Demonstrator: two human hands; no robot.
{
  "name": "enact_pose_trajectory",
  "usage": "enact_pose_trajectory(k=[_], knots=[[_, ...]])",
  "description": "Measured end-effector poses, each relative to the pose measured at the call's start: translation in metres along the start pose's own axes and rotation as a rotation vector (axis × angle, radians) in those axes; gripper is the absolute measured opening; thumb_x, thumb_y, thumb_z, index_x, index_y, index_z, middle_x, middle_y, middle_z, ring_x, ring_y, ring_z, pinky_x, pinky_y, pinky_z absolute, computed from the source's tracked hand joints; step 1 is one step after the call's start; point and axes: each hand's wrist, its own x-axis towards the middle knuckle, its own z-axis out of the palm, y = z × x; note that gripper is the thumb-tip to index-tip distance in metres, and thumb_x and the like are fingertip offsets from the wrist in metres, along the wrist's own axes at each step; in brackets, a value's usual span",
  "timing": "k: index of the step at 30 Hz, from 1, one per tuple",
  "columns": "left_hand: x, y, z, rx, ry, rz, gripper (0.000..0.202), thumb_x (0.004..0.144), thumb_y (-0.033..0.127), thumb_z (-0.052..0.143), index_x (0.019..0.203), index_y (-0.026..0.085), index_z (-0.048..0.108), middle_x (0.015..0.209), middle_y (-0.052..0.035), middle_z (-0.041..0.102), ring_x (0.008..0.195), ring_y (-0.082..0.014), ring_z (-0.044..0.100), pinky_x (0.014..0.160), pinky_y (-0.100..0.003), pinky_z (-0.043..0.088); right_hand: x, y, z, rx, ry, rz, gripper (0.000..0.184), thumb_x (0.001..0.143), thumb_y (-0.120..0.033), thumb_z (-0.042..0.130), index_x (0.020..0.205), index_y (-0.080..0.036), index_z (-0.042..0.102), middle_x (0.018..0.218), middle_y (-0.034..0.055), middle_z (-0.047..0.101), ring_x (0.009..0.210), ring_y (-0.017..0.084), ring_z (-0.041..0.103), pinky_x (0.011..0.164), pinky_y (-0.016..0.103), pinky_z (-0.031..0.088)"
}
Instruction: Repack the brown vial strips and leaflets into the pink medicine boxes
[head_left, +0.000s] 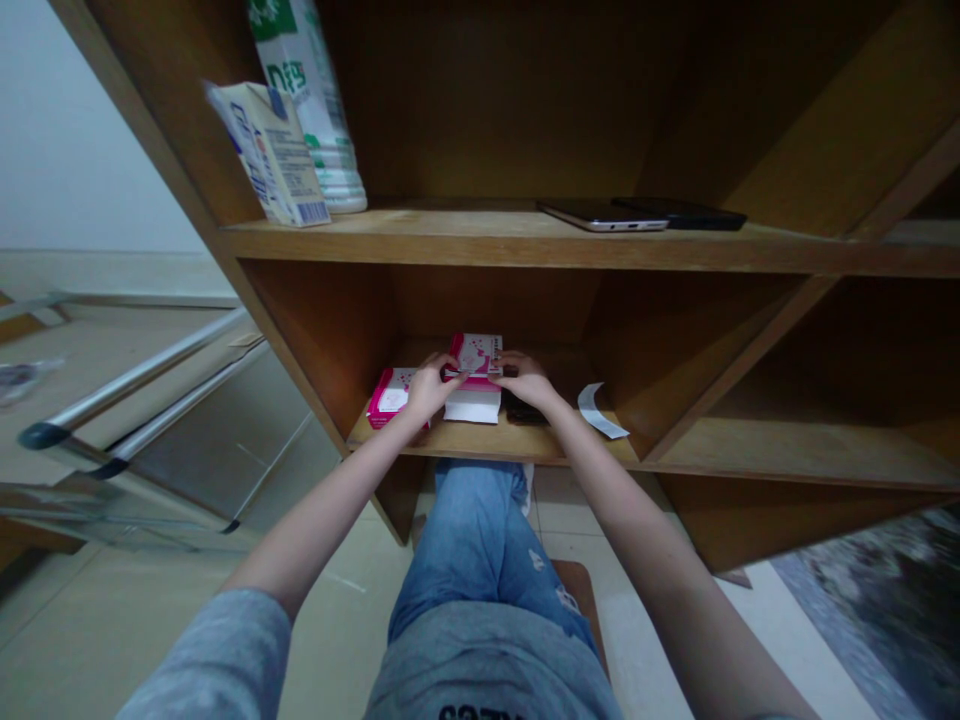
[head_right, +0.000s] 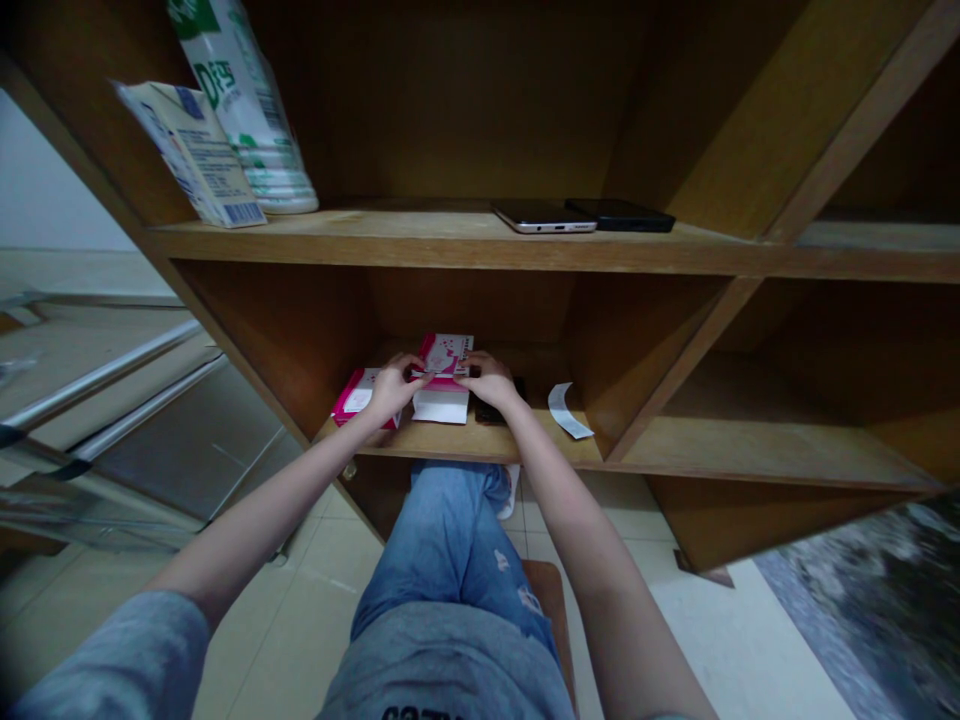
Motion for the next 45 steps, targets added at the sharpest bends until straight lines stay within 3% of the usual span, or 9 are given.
enact_pose_trajectory(k=[22,28,33,41,45], knots=[[0.007,0.002,0.003,-0.031,0.018,-0.083,0.006,0.073,0.024,0.063,0.075,0.020,0.059,0.087,-0.0031,0.061,0.085,-0.0180,0.059,0.078,-0.030,0.046,0.000,0.006,0.007,0.056,0.047,0.015,0.021,0.067,-0.026,0.072,0.088,-0.021,0.070,0.114,0.0074,0.064,0.106,0.022,0.060,0.093,0.037,0.046],[-0.001,0.003,0.004,0.104,-0.002,-0.041,0.015,0.083,0.033,0.053,0.090,0.022,0.060,0.097,-0.0056,0.062,0.086,-0.0208,0.060,0.072,-0.031,0.045,-0.002,0.008,0.008,0.097,0.049,0.007,0.016,0.070,-0.027,0.070,0.086,-0.023,0.070,0.116,0.0058,0.064,0.104,0.021,0.062,0.091,0.036,0.049],[0.001,0.002,0.005,0.089,0.043,-0.046,0.015,0.082,0.032,0.054,0.090,0.021,0.060,0.097,-0.0058,0.063,0.090,-0.0210,0.060,0.077,-0.031,0.046,-0.005,0.006,0.007,0.082,0.055,-0.024,0.014,0.076,-0.028,0.066,0.088,-0.023,0.070,0.116,0.0054,0.064,0.105,0.021,0.061,0.092,0.036,0.048],[0.002,-0.017,-0.007,-0.074,-0.113,0.062,0.024,0.077,0.029,0.060,0.099,0.019,0.063,0.109,-0.0072,0.063,0.100,-0.0208,0.059,0.084,-0.032,0.048,-0.008,0.003,0.007,0.059,0.059,-0.025,0.015,0.079,-0.030,0.062,0.091,-0.025,0.069,0.119,0.0041,0.063,0.110,0.021,0.059,0.096,0.037,0.045],[0.004,-0.018,-0.009,-0.057,-0.116,0.071,0.021,0.077,0.023,0.059,0.097,0.019,0.064,0.107,-0.0066,0.064,0.102,-0.0209,0.059,0.087,-0.033,0.047,-0.009,0.001,0.006,0.031,0.065,-0.048,0.021,0.073,-0.033,0.069,0.092,-0.024,0.068,0.119,0.0056,0.062,0.108,0.022,0.059,0.095,0.036,0.046]])
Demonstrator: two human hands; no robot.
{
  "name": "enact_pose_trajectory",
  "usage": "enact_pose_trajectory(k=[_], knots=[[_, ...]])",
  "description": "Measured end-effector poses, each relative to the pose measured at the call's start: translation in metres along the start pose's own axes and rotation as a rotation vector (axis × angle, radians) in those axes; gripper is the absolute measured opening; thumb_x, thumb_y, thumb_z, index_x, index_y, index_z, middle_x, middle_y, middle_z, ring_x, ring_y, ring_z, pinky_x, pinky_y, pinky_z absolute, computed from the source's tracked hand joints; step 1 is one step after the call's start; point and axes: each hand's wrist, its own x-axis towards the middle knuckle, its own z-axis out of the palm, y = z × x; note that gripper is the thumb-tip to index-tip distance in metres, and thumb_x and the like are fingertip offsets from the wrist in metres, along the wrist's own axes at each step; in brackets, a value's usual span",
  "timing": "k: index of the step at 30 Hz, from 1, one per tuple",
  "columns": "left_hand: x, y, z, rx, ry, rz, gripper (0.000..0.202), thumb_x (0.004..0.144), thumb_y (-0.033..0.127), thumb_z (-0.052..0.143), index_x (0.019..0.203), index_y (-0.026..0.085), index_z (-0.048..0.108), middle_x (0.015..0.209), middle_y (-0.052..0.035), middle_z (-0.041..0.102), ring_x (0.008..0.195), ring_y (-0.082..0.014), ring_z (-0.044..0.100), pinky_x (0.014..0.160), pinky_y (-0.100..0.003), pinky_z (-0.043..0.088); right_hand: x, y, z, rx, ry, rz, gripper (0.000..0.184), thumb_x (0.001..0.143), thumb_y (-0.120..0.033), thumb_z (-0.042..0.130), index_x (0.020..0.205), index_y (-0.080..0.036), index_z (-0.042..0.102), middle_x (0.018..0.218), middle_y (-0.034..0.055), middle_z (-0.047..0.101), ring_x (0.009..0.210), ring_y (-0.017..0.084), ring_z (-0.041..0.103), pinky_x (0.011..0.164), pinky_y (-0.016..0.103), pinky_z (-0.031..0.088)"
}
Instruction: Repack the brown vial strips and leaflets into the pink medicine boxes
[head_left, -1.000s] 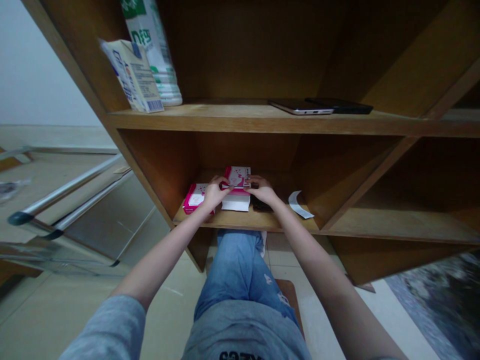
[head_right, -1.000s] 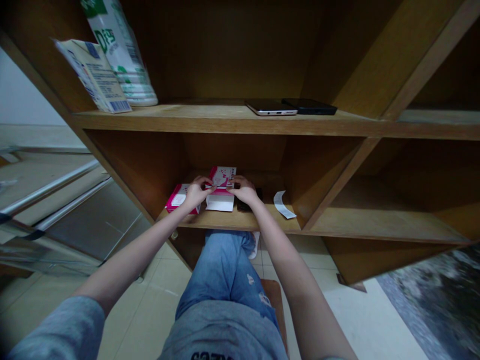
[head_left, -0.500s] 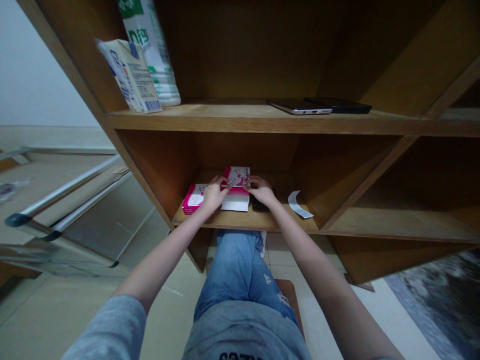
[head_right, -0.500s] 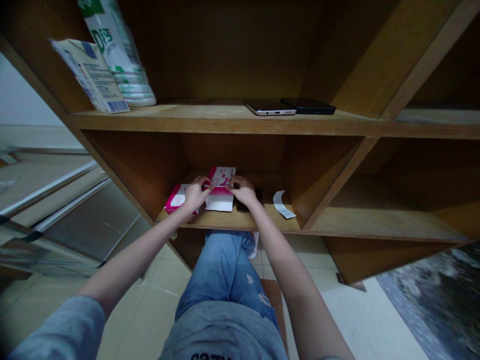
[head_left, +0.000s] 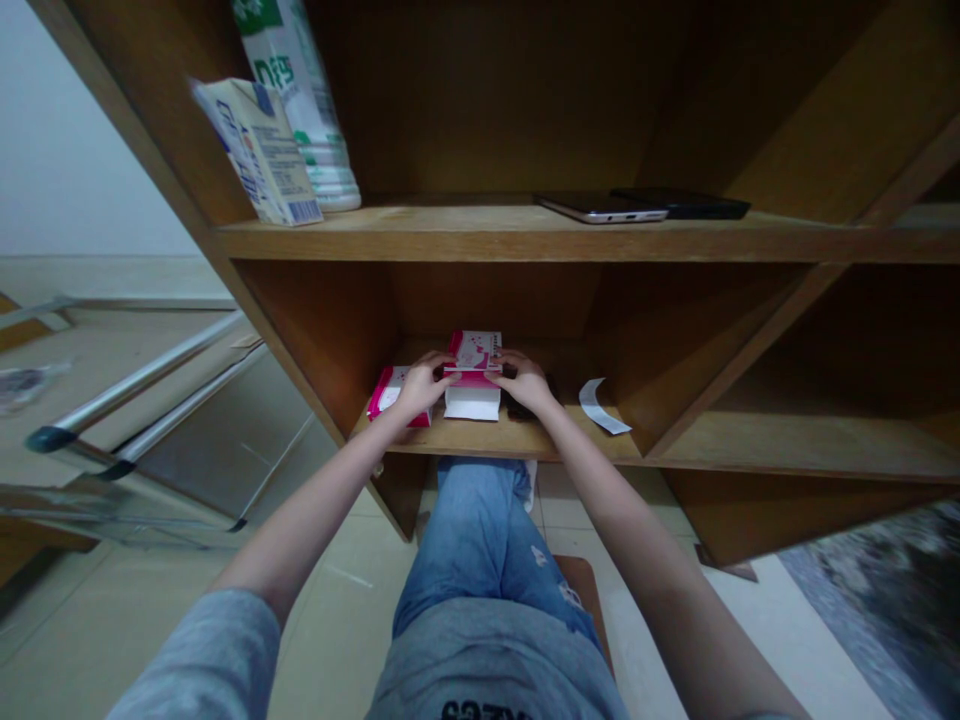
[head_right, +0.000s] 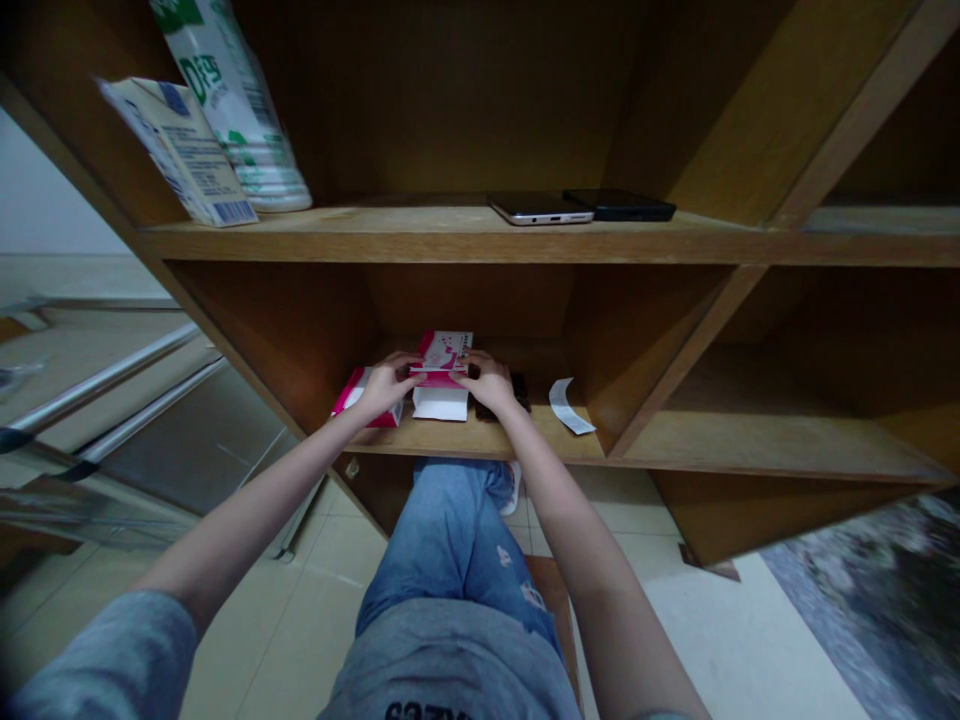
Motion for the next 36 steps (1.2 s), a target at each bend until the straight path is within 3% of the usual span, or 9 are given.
enact_pose_trajectory(k=[9,16,18,21,23,25,28,32,36], knots=[[0.002,0.006,0.006,0.114,0.037,0.010,0.017,0.083,0.027,0.051,0.092,0.020,0.064,0.097,-0.0060,0.063,0.090,-0.0199,0.060,0.080,-0.031,0.047,-0.001,-0.001,0.000,-0.007,0.029,0.000,0.015,0.073,-0.026,0.067,0.089,-0.024,0.068,0.117,0.0045,0.063,0.108,0.021,0.060,0.095,0.037,0.046],[-0.001,0.006,0.008,0.161,0.033,0.020,0.021,0.086,0.030,0.047,0.096,0.019,0.062,0.102,-0.0082,0.062,0.095,-0.0219,0.059,0.083,-0.032,0.046,-0.004,0.000,0.003,0.012,0.041,-0.003,0.016,0.075,-0.026,0.064,0.090,-0.024,0.067,0.119,0.0042,0.062,0.109,0.022,0.058,0.095,0.037,0.045],[-0.003,0.006,0.010,0.113,0.067,-0.006,0.026,0.085,0.029,0.049,0.105,0.018,0.060,0.111,-0.0090,0.060,0.103,-0.0220,0.057,0.086,-0.032,0.046,-0.005,0.001,0.004,0.031,0.024,-0.014,0.024,0.076,-0.027,0.062,0.100,-0.024,0.065,0.123,0.0048,0.059,0.113,0.022,0.056,0.097,0.038,0.043],[-0.006,0.008,0.011,0.027,0.104,-0.103,0.043,0.082,0.030,0.054,0.123,0.019,0.050,0.123,-0.0091,0.057,0.109,-0.0222,0.056,0.090,-0.033,0.045,-0.007,0.003,0.004,0.067,0.012,-0.012,0.060,0.072,-0.034,0.067,0.127,-0.023,0.049,0.138,0.0092,0.045,0.126,0.025,0.044,0.103,0.041,0.038],[-0.006,0.010,0.010,-0.008,0.049,-0.161,0.053,0.080,0.033,0.057,0.130,0.019,0.045,0.123,-0.0089,0.059,0.107,-0.0229,0.058,0.091,-0.034,0.045,-0.006,0.005,0.004,0.078,0.011,0.032,0.079,0.066,-0.039,0.072,0.136,-0.021,0.039,0.145,0.0122,0.036,0.132,0.028,0.036,0.106,0.043,0.034],[-0.005,0.011,0.010,-0.016,-0.030,-0.190,0.057,0.078,0.033,0.059,0.131,0.018,0.045,0.123,-0.0092,0.060,0.105,-0.0241,0.060,0.091,-0.035,0.045,-0.003,0.007,0.004,0.090,-0.030,0.088,0.079,0.066,-0.038,0.072,0.136,-0.019,0.041,0.142,0.0131,0.041,0.130,0.029,0.039,0.106,0.044,0.034],[-0.003,0.012,0.011,-0.012,-0.074,-0.206,0.053,0.075,0.025,0.060,0.127,0.016,0.052,0.125,-0.0102,0.059,0.107,-0.0256,0.059,0.093,-0.035,0.044,0.002,0.009,0.007,0.156,-0.085,0.133,0.063,0.069,-0.033,0.070,0.128,-0.021,0.051,0.127,0.0096,0.058,0.116,0.026,0.054,0.101,0.042,0.040],[-0.001,0.015,0.006,-0.123,-0.032,-0.200,0.052,0.072,0.017,0.058,0.123,0.017,0.056,0.120,-0.0086,0.063,0.104,-0.0225,0.061,0.092,-0.034,0.046,0.006,0.005,0.014,0.326,0.007,0.160,0.058,0.068,-0.032,0.071,0.123,-0.023,0.056,0.114,0.0050,0.066,0.104,0.023,0.062,0.095,0.040,0.046],[-0.003,0.022,-0.012,-0.159,0.071,-0.184,0.050,0.070,0.015,0.056,0.120,0.017,0.059,0.116,-0.0069,0.065,0.094,-0.0200,0.063,0.088,-0.031,0.048,0.010,-0.012,0.017,0.464,0.039,0.145,0.059,0.068,-0.034,0.071,0.123,-0.019,0.056,0.112,0.0062,0.067,0.100,0.022,0.064,0.092,0.038,0.048]])
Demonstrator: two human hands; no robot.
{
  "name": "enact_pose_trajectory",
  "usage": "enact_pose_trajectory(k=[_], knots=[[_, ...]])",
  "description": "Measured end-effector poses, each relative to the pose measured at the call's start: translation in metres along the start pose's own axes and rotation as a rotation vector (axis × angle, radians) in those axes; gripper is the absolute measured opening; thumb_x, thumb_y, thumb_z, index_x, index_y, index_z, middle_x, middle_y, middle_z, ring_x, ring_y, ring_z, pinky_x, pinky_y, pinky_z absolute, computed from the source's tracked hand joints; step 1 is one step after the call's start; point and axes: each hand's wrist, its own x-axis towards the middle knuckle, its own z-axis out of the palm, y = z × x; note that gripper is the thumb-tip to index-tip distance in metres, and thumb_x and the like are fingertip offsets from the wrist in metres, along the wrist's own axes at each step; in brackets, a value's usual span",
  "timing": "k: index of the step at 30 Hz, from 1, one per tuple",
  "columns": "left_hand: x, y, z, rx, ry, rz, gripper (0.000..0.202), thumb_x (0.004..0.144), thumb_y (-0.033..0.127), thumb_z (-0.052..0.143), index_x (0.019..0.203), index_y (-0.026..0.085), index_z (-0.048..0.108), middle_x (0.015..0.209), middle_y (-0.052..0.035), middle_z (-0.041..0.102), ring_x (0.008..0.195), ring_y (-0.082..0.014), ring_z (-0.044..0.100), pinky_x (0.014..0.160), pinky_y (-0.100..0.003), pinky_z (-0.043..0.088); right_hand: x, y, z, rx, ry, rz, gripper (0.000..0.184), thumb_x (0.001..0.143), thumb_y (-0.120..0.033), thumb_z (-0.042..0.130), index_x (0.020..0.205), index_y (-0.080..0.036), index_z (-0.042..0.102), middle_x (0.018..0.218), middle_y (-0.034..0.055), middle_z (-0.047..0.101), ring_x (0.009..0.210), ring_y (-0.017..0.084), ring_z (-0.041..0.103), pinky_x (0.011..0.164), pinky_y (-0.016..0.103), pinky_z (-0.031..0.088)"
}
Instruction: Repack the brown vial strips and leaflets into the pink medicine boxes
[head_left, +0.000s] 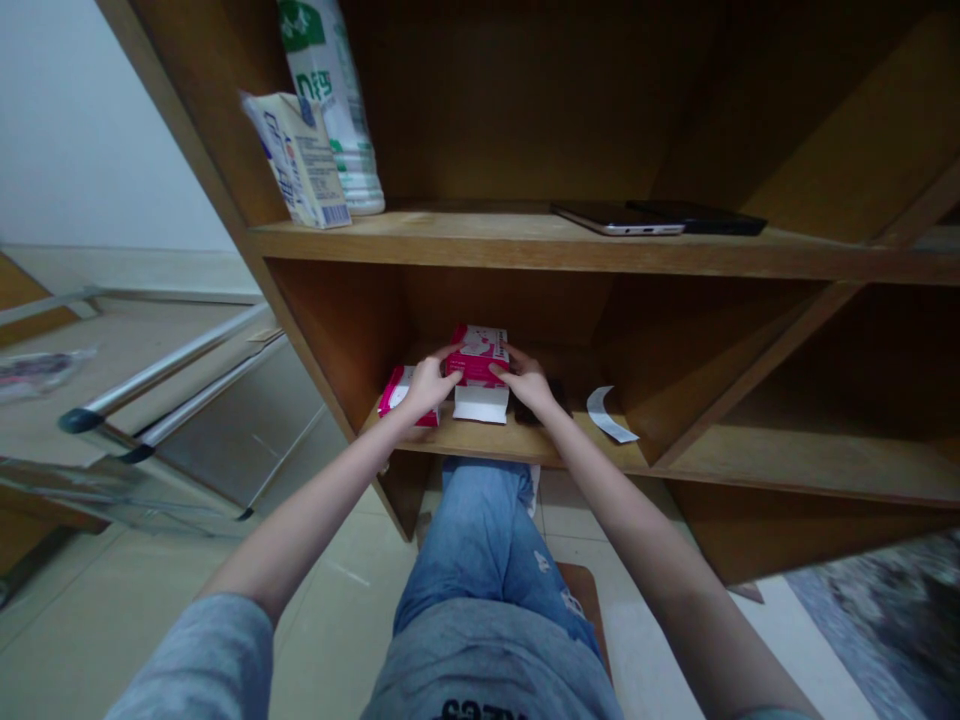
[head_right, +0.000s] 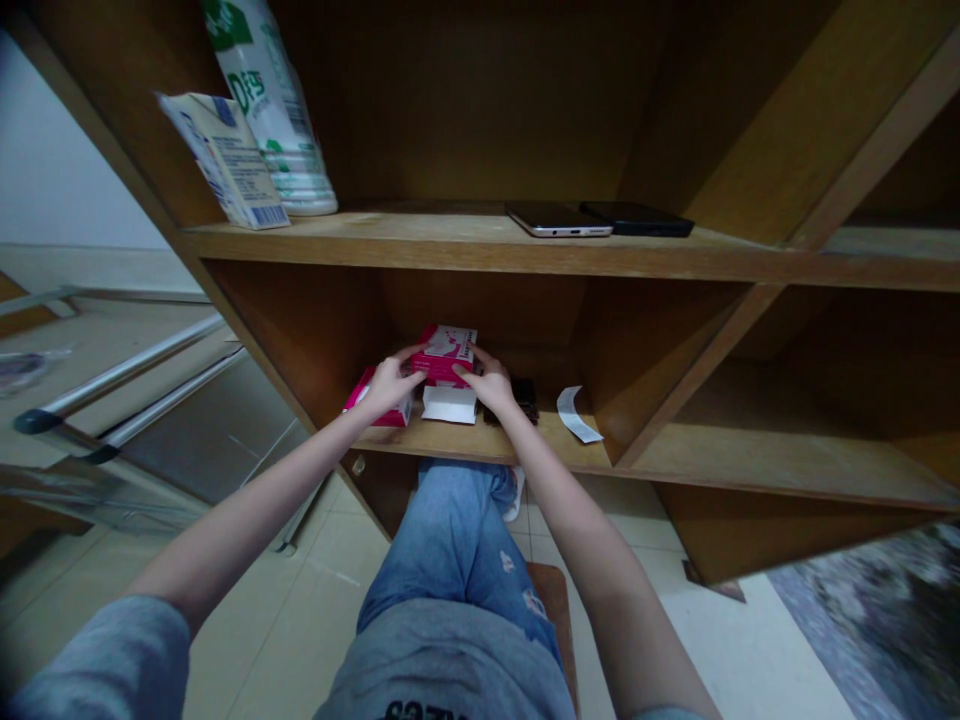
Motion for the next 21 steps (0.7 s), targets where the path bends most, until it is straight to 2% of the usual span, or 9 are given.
enact_pose_trajectory(k=[6,10,13,16,21], knots=[[-0.023,0.009,-0.034,0.102,0.265,-0.007,0.044,0.068,0.015,0.054,0.112,0.017,0.062,0.110,-0.0063,0.066,0.095,-0.0218,0.061,0.087,-0.034,0.048,0.000,-0.033,0.031,0.144,-0.175,-0.014,0.060,0.070,-0.029,0.069,0.127,-0.017,0.054,0.125,0.0072,0.060,0.109,0.022,0.059,0.098,0.037,0.044],[-0.048,-0.002,-0.046,0.181,0.396,-0.102,0.044,0.065,0.012,0.053,0.108,0.019,0.061,0.104,-0.0050,0.066,0.090,-0.0217,0.059,0.085,-0.036,0.047,-0.009,-0.035,0.061,0.192,-0.301,0.013,0.063,0.068,-0.017,0.069,0.128,-0.017,0.052,0.133,0.0077,0.052,0.118,0.022,0.053,0.102,0.037,0.041],[-0.064,-0.020,-0.047,0.176,0.403,-0.154,0.042,0.066,0.012,0.052,0.107,0.020,0.061,0.099,-0.0038,0.066,0.084,-0.0199,0.059,0.081,-0.035,0.047,-0.020,-0.026,0.078,0.137,-0.338,0.033,0.061,0.068,-0.013,0.067,0.128,-0.014,0.052,0.133,0.0117,0.052,0.118,0.023,0.053,0.101,0.038,0.041],[-0.075,-0.041,-0.046,0.147,0.376,-0.185,0.042,0.066,0.013,0.051,0.107,0.019,0.059,0.093,-0.0034,0.065,0.073,-0.0171,0.057,0.075,-0.033,0.047,-0.027,-0.018,0.087,0.040,-0.373,0.025,0.059,0.071,-0.014,0.066,0.128,-0.016,0.051,0.134,0.0112,0.051,0.119,0.023,0.053,0.100,0.039,0.042],[-0.075,-0.059,-0.042,-0.029,0.411,-0.213,0.041,0.065,0.012,0.050,0.105,0.018,0.060,0.089,-0.0028,0.063,0.071,-0.0157,0.057,0.070,-0.029,0.047,-0.027,-0.012,0.091,-0.064,-0.384,-0.006,0.058,0.074,-0.018,0.064,0.130,-0.019,0.049,0.138,0.0086,0.046,0.124,0.021,0.048,0.102,0.037,0.040]])
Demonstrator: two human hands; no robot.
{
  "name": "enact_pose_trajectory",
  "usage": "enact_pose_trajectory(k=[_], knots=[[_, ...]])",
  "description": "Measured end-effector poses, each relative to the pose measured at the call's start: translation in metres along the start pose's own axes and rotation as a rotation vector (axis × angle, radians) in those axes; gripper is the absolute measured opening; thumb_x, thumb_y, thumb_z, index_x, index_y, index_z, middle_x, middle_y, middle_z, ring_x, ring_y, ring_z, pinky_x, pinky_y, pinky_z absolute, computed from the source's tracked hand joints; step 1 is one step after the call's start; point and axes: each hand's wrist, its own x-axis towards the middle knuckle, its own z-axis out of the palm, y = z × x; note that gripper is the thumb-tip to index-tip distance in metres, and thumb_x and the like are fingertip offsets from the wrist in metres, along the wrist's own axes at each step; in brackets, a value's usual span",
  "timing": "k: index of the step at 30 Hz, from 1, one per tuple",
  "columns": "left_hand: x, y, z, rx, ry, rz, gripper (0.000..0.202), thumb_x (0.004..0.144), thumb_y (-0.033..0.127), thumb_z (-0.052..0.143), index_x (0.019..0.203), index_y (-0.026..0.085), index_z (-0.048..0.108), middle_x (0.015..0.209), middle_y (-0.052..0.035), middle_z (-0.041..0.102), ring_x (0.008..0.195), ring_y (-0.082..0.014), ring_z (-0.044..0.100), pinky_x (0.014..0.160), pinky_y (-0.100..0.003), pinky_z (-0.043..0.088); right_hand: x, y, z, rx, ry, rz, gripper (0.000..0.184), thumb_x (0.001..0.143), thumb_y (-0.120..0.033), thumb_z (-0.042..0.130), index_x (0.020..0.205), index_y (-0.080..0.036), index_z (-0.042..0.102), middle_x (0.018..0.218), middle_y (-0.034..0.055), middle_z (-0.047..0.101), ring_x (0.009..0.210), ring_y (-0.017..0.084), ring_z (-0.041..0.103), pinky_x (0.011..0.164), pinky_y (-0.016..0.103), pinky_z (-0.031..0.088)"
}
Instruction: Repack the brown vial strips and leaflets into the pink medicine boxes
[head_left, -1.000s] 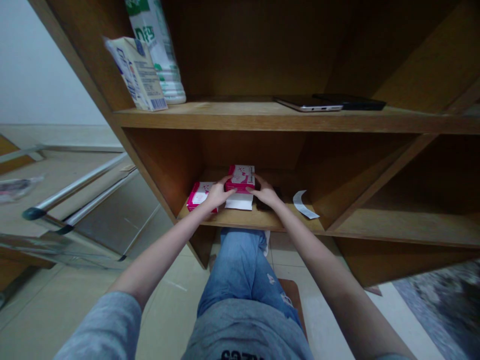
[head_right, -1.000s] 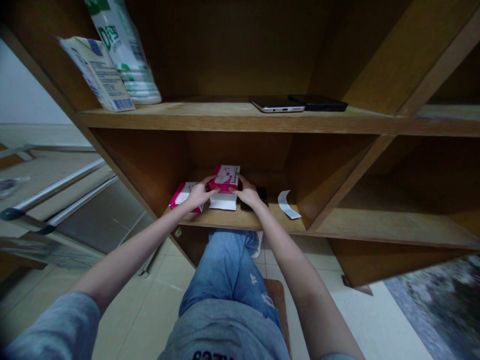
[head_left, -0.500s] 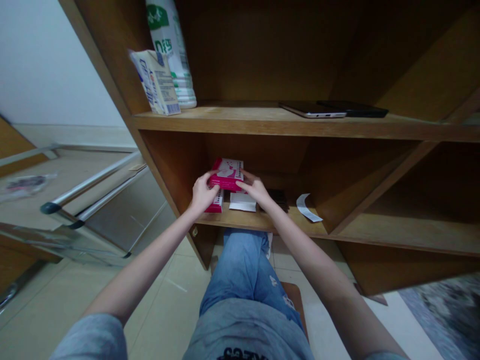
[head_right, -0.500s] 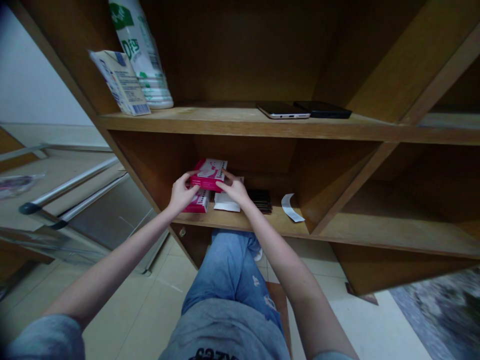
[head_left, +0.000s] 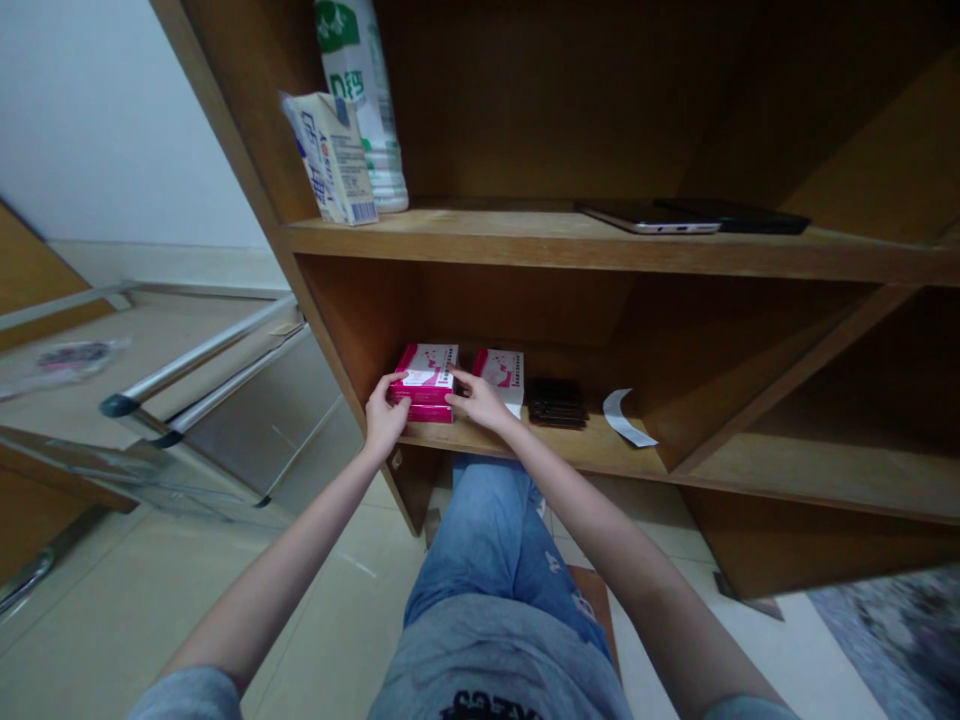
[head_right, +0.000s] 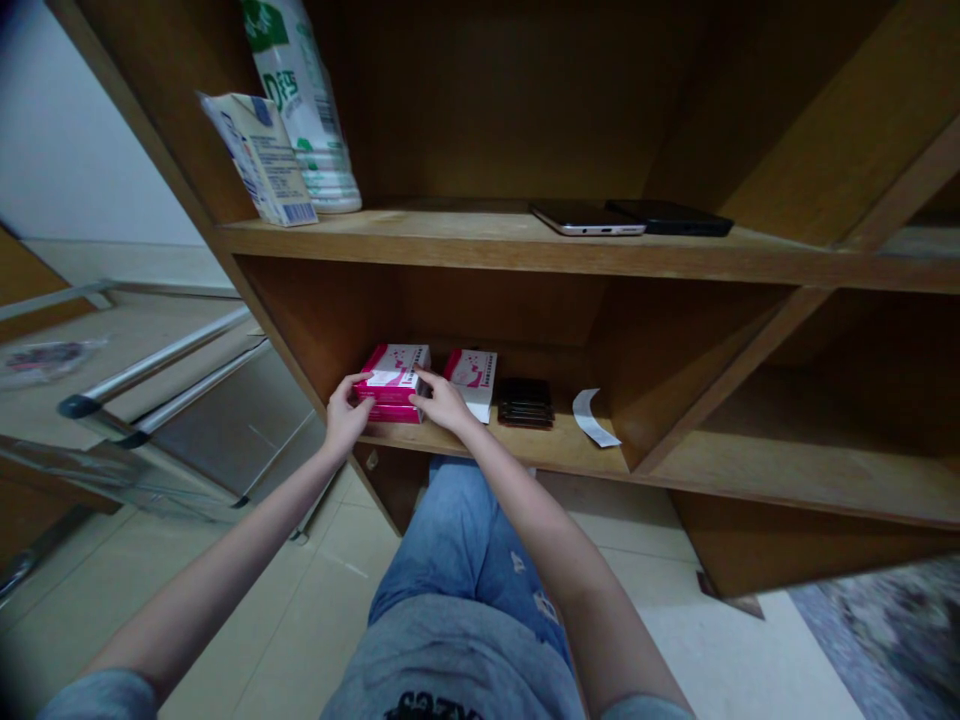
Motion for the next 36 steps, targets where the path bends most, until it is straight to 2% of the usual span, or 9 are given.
enact_pose_trajectory(k=[9,16,21,24,27,28,31,33,36], knots=[[0.002,0.001,0.004,-0.166,0.043,-0.071,0.039,0.064,0.013,0.049,0.101,0.017,0.062,0.097,-0.0047,0.065,0.082,-0.0173,0.060,0.077,-0.030,0.048,-0.001,-0.003,0.003,-0.040,0.030,0.024,0.058,0.075,-0.018,0.064,0.131,-0.022,0.049,0.138,0.0068,0.047,0.123,0.022,0.050,0.104,0.039,0.038],[-0.001,0.001,0.002,-0.136,0.052,-0.062,0.040,0.066,0.013,0.047,0.104,0.016,0.060,0.099,-0.0060,0.064,0.086,-0.0174,0.060,0.080,-0.030,0.049,-0.005,-0.006,0.006,-0.001,0.022,0.026,0.058,0.077,-0.022,0.064,0.132,-0.022,0.048,0.139,0.0070,0.047,0.123,0.022,0.049,0.104,0.040,0.038],[-0.005,0.005,-0.003,-0.043,-0.034,-0.040,0.047,0.069,0.014,0.048,0.115,0.017,0.055,0.107,-0.0080,0.063,0.091,-0.0207,0.061,0.084,-0.036,0.049,-0.012,-0.009,-0.001,-0.005,-0.001,-0.028,0.063,0.075,-0.030,0.066,0.134,-0.023,0.045,0.140,0.0088,0.044,0.126,0.023,0.045,0.104,0.040,0.037],[-0.016,0.016,-0.008,0.128,0.011,0.119,0.056,0.070,0.014,0.052,0.125,0.019,0.049,0.130,-0.0126,0.051,0.117,-0.0276,0.049,0.101,-0.045,0.037,-0.027,-0.016,-0.018,0.034,0.168,-0.123,0.060,0.077,-0.034,0.063,0.133,-0.024,0.044,0.139,0.0089,0.045,0.121,0.022,0.048,0.104,0.038,0.037],[-0.036,0.035,-0.006,0.268,0.060,0.339,0.058,0.072,0.017,0.056,0.129,0.019,0.045,0.145,-0.0141,0.032,0.133,-0.0302,0.029,0.109,-0.049,0.024,-0.053,-0.019,-0.048,0.031,0.554,-0.123,0.043,0.080,-0.035,0.058,0.120,-0.021,0.054,0.126,0.0102,0.055,0.112,0.021,0.053,0.099,0.039,0.040],[-0.043,0.043,-0.003,0.262,0.018,0.396,0.053,0.074,0.017,0.055,0.125,0.020,0.047,0.142,-0.0131,0.036,0.131,-0.0287,0.033,0.108,-0.048,0.026,-0.063,-0.016,-0.059,0.018,0.674,-0.107,0.040,0.080,-0.034,0.057,0.117,-0.019,0.055,0.123,0.0111,0.057,0.110,0.021,0.055,0.098,0.039,0.041],[-0.062,0.064,0.018,0.162,-0.263,0.461,0.030,0.079,0.018,0.051,0.108,0.022,0.058,0.126,-0.0086,0.052,0.120,-0.0238,0.046,0.104,-0.043,0.034,-0.092,0.001,-0.090,-0.006,0.962,-0.040,0.036,0.079,-0.033,0.055,0.111,-0.017,0.057,0.117,0.0115,0.059,0.107,0.020,0.056,0.097,0.039,0.041],[-0.071,0.073,0.039,0.061,-0.427,0.404,0.027,0.081,0.020,0.050,0.106,0.023,0.059,0.119,-0.0075,0.057,0.115,-0.0220,0.051,0.102,-0.041,0.037,-0.106,0.018,-0.103,-0.011,0.971,0.044,0.039,0.077,-0.035,0.055,0.111,-0.016,0.057,0.118,0.0127,0.059,0.108,0.021,0.056,0.098,0.040,0.041],[-0.079,0.082,0.076,-0.044,-0.543,0.314,0.032,0.079,0.022,0.055,0.110,0.025,0.059,0.120,-0.0082,0.057,0.116,-0.0237,0.049,0.103,-0.043,0.035,-0.117,0.040,-0.113,-0.029,0.894,0.150,0.047,0.075,-0.040,0.056,0.114,-0.014,0.056,0.124,0.0150,0.056,0.113,0.023,0.053,0.100,0.042,0.038]])
